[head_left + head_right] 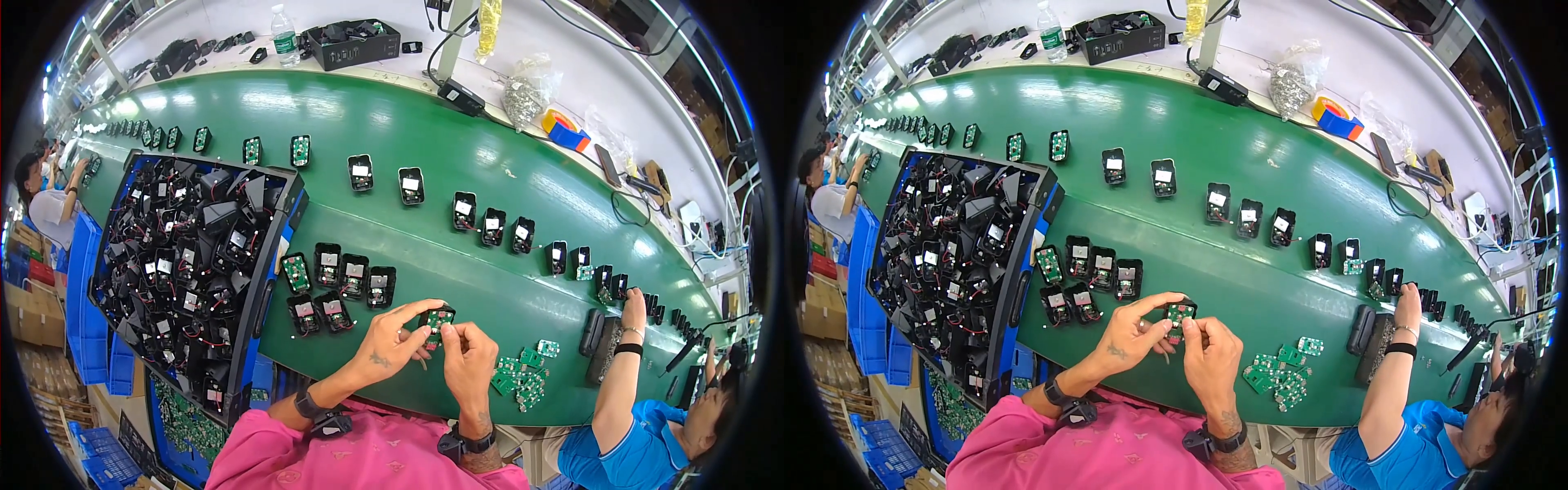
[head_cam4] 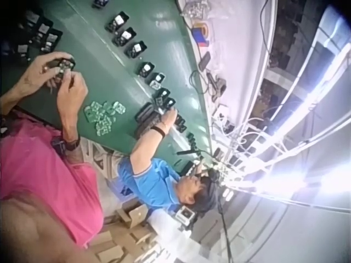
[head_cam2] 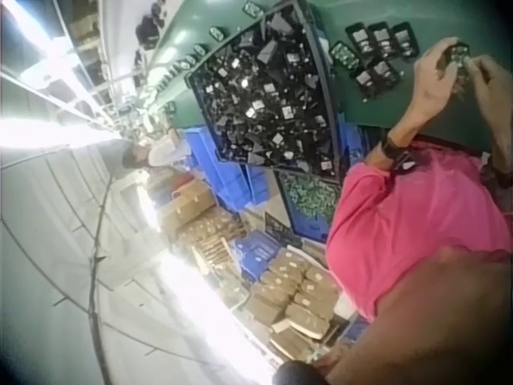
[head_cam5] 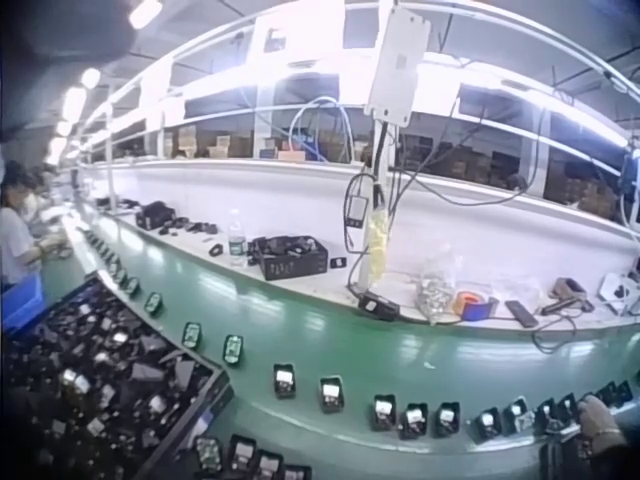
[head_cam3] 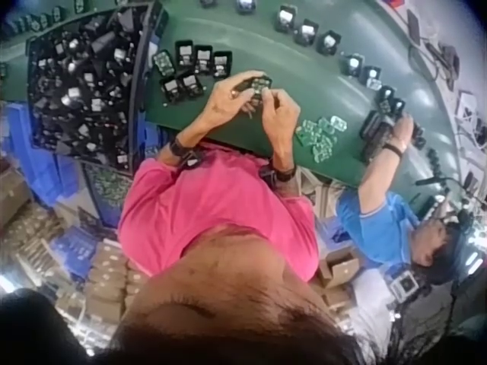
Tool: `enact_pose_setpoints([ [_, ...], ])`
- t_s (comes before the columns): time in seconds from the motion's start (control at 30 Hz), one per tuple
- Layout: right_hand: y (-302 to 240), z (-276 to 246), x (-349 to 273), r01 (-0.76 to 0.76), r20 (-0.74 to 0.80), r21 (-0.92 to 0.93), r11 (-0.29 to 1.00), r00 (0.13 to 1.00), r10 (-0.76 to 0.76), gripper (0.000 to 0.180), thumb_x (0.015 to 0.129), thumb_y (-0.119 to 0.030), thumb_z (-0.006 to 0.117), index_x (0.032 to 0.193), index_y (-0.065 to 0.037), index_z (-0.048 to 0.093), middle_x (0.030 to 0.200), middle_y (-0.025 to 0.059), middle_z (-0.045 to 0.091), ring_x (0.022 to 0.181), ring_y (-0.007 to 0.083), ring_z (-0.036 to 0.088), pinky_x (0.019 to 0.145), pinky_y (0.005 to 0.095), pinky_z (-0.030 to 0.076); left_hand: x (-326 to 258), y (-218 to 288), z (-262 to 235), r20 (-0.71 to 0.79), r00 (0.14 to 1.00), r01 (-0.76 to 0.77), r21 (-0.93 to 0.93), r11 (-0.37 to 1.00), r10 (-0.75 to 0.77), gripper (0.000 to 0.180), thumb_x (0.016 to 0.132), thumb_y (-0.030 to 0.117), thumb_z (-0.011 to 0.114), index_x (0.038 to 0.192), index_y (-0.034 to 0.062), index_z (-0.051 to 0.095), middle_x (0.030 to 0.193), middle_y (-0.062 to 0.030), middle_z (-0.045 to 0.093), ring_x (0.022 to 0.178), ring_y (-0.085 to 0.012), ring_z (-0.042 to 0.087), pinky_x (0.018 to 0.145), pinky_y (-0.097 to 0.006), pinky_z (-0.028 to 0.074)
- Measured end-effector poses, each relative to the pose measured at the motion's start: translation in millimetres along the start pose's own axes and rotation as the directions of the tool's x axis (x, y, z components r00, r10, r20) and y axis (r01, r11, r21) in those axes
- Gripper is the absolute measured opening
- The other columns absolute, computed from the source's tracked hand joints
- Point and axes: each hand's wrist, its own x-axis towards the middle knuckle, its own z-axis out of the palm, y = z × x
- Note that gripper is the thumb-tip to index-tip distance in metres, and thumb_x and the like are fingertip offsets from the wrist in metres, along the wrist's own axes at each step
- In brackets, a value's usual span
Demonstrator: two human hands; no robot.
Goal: The person assembles electronic devices by hand, picking up a circuit board and a plastic housing, fitting the board into the housing, and pressing them together. The person then places the assembled unit onto the green conveyor belt and repeats the process.
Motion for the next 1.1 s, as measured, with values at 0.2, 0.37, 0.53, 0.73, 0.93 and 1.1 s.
enact_pose_setpoints([
  [0.2, -0.5, -5.7, 3.3, 0.011, 0.071, -0.144, 0.990, 0.997, -0.001, 0.023, 0.092, -0.013, 0.069, 0.080, 0.004, 0.062, 0.062, 0.0063, 0.058, 0.053, 0.0093, 0.049, 0.049, 0.0273, 0.040, -0.1, 2.9, 1.0, -0.015, 1.000, 0.026, 0.024, 0.999, -0.026, 0.039, 0.095, -0.002, 0.052, 0.134, 0.0019, 0.054, 0.121, -0.0149, 0.064, 0.072, -0.0186, 0.073, 0.056, -0.025, 0.059],
  [0.37, 0.6, 2.5, 4.7, -0.089, 0.051, 0.030, 0.996, 0.995, 0.088, 0.018, 0.093, -0.013, 0.067, 0.100, 0.003, 0.064, 0.070, 0.0094, 0.062, 0.058, 0.0114, 0.054, 0.054, 0.0295, 0.045, 4.1, -1.9, -0.9, 0.015, 0.998, 0.053, -0.005, 0.999, -0.053, 0.041, 0.096, 0.001, 0.050, 0.137, 0.0033, 0.051, 0.120, -0.0171, 0.064, 0.070, -0.0185, 0.072, 0.055, -0.026, 0.059],
  [0.53, -6.5, 1.6, 14.1, -0.064, 0.183, 0.070, 0.996, 0.982, 0.050, 0.036, 0.096, -0.010, 0.057, 0.131, -0.001, 0.060, 0.077, 0.0057, 0.065, 0.067, 0.0083, 0.055, 0.060, 0.0277, 0.047, 6.4, -6.4, -5.7, 0.037, 0.995, 0.099, -0.077, 0.992, -0.096, 0.043, 0.096, 0.003, 0.050, 0.139, 0.0045, 0.047, 0.121, -0.0212, 0.064, 0.070, -0.0205, 0.073, 0.056, -0.027, 0.060],
  [0.73, 11.5, 16.0, 17.6, -0.020, 0.177, 0.184, 0.983, 0.984, -0.013, 0.035, 0.096, -0.010, 0.060, 0.130, -0.002, 0.061, 0.081, 0.0111, 0.066, 0.066, 0.0116, 0.059, 0.061, 0.0289, 0.050, 3.1, -0.8, -4.3, -0.048, 0.999, 0.008, -0.037, 0.999, -0.010, 0.040, 0.095, -0.001, 0.047, 0.135, 0.0027, 0.050, 0.118, -0.0197, 0.065, 0.070, -0.0214, 0.073, 0.058, -0.028, 0.061],
  [0.93, -3.0, 23.6, 26.5, -0.044, 0.321, -0.001, 0.999, 0.946, 0.042, 0.049, 0.090, -0.012, 0.070, 0.135, 0.000, 0.055, 0.104, 0.0155, 0.068, 0.077, 0.0205, 0.067, 0.067, 0.0310, 0.054, 1.1, 5.3, -23.8, -0.110, 0.993, 0.032, -0.025, 0.999, -0.034, 0.041, 0.094, -0.001, 0.051, 0.135, 0.0027, 0.051, 0.108, -0.0171, 0.069, 0.066, -0.0160, 0.071, 0.053, -0.025, 0.058],
  [1.1, -50.0, 9.3, 49.5, 0.439, 0.528, -0.179, 0.881, 0.798, -0.290, 0.091, 0.070, -0.019, 0.085, 0.147, -0.002, 0.039, 0.140, 0.0207, 0.049, 0.101, 0.0306, 0.064, 0.079, 0.0377, 0.055, -4.0, 11.3, -46.4, -0.217, 0.976, 0.021, 0.031, 0.999, -0.013, 0.045, 0.090, 0.004, 0.059, 0.135, -0.0021, 0.051, 0.108, -0.0159, 0.070, 0.056, -0.0088, 0.061, 0.046, -0.023, 0.048],
])
